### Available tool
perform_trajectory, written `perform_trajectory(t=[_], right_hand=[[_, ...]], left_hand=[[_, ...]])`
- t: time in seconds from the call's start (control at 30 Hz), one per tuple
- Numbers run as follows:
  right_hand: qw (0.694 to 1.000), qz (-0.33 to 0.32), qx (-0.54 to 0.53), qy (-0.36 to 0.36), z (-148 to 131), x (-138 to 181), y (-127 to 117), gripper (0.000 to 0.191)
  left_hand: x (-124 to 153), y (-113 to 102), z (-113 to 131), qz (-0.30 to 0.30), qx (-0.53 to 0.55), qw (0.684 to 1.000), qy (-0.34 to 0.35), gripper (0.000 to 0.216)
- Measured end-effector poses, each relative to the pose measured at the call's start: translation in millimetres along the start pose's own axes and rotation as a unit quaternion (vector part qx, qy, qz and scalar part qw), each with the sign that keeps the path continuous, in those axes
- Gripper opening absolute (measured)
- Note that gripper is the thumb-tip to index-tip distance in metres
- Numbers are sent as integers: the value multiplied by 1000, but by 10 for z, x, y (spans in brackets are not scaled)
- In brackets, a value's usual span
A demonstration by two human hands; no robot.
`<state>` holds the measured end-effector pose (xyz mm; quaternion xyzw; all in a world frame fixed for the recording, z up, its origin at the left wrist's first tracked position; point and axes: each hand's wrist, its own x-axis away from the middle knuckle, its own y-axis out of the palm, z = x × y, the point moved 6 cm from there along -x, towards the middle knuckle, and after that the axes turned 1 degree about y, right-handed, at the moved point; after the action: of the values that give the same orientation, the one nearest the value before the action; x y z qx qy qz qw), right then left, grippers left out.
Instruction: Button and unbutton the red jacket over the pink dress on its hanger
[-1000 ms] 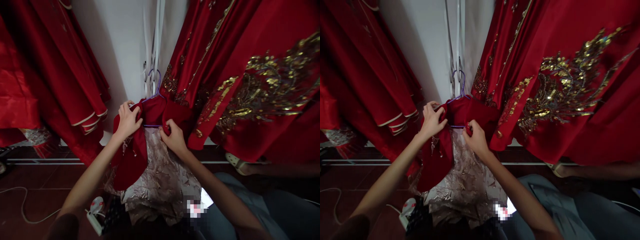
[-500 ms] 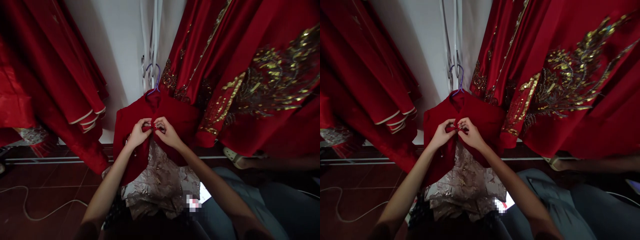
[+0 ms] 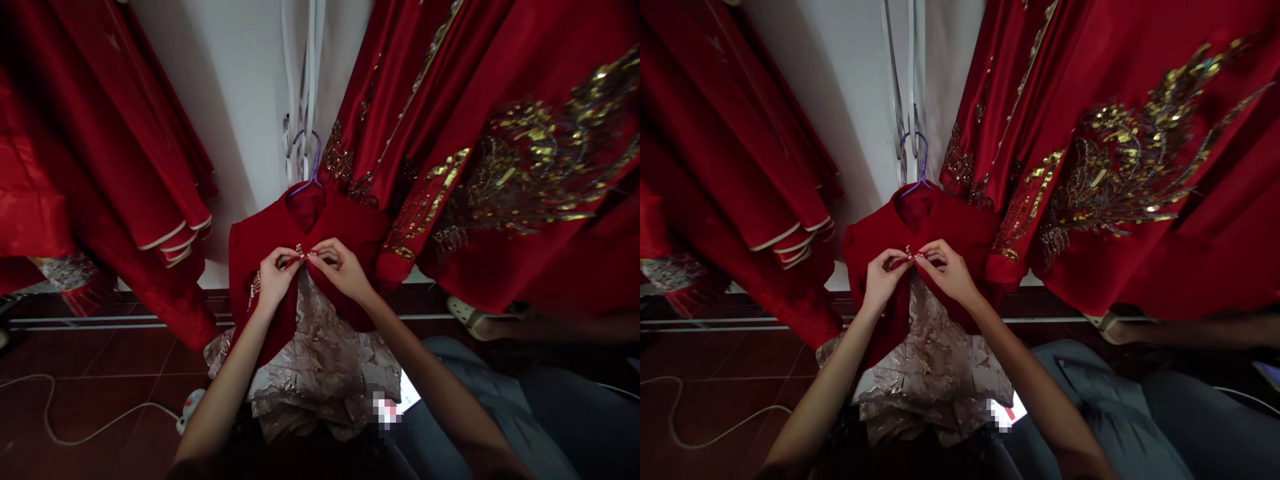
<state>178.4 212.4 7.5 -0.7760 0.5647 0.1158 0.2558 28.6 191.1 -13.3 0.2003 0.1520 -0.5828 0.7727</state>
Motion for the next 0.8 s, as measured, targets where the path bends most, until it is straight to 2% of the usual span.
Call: perform_trajectory(t=[0.23, 0.4, 0.53, 0.6, 0.8], right_hand=[[998, 0, 65, -28, -92, 6, -5, 22], [996, 11, 82, -44, -158, 21, -19, 21], [996, 41, 67, -43, -167, 44, -30, 21], [996, 57, 53, -37, -148, 61, -36, 23], [998, 54, -4, -13, -71, 79, -26, 32]], left_hand=[[37, 26, 131, -65, -130, 989, 22, 11], [57, 71, 426, -112, -254, 953, 120, 7], [22, 121, 539, -156, -330, 917, 162, 4], [14, 134, 542, -163, -353, 905, 169, 5], [38, 149, 513, -158, -365, 903, 165, 5]])
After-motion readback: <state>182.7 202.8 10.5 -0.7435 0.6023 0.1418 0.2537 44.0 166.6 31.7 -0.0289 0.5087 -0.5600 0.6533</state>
